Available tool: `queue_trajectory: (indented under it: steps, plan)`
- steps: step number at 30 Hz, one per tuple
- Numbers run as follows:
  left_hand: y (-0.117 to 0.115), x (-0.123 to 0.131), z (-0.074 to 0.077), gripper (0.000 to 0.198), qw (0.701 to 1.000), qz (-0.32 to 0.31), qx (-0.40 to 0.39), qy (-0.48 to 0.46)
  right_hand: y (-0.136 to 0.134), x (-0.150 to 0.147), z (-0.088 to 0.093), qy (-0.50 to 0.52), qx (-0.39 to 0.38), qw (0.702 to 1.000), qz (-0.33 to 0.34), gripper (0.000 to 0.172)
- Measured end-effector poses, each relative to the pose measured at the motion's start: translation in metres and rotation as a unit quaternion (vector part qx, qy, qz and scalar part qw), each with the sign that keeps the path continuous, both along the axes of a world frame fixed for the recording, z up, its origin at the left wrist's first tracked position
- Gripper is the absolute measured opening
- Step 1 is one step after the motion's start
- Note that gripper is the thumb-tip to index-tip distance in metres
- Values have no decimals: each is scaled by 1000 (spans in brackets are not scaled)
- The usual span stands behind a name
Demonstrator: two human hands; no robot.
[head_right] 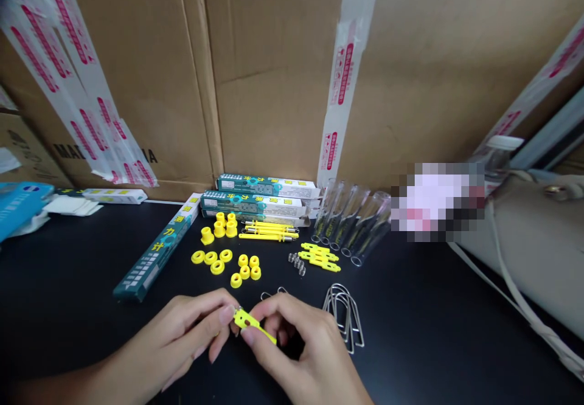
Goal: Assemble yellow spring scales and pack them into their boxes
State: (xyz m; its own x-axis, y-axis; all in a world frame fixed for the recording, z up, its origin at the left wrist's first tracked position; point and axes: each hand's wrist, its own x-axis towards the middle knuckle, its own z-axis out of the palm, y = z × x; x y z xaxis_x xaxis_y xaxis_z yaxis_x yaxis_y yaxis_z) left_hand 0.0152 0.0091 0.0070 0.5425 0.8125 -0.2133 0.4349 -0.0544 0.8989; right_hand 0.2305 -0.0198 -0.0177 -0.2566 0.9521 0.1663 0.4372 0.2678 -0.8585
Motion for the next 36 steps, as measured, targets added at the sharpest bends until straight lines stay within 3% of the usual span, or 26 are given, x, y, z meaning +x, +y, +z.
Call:
queue_trajectory:
  steps: [4,9,17,21,26,31,36]
  plan:
    - [1,0,-5,46,999,-15,31,-28,-2,-2,0,-4,9,1000,4,17]
    - [-1,0,-8,45,994,-14,-61,-95,-4,-1,3,-26,66,997,10,14]
    - [-3,-1,-5,48,995,-10,-81,-62,-5,2,3,-41,192,980,12,13]
    - [-4,-1,3,49,997,-21,-72,-12,-2,3,4,-9,161,987,-15,9]
    - [-2,2,15,46,998,-69,4,-7,1,5,3,38,118,992,-23,9]
    - [1,0,5,47,995,-89,-42,20,-2,6,2,59,115,991,-30,17]
    - [3,0,-8,38,995,-71,-53,-42,-4,5,-1,51,111,992,-38,28]
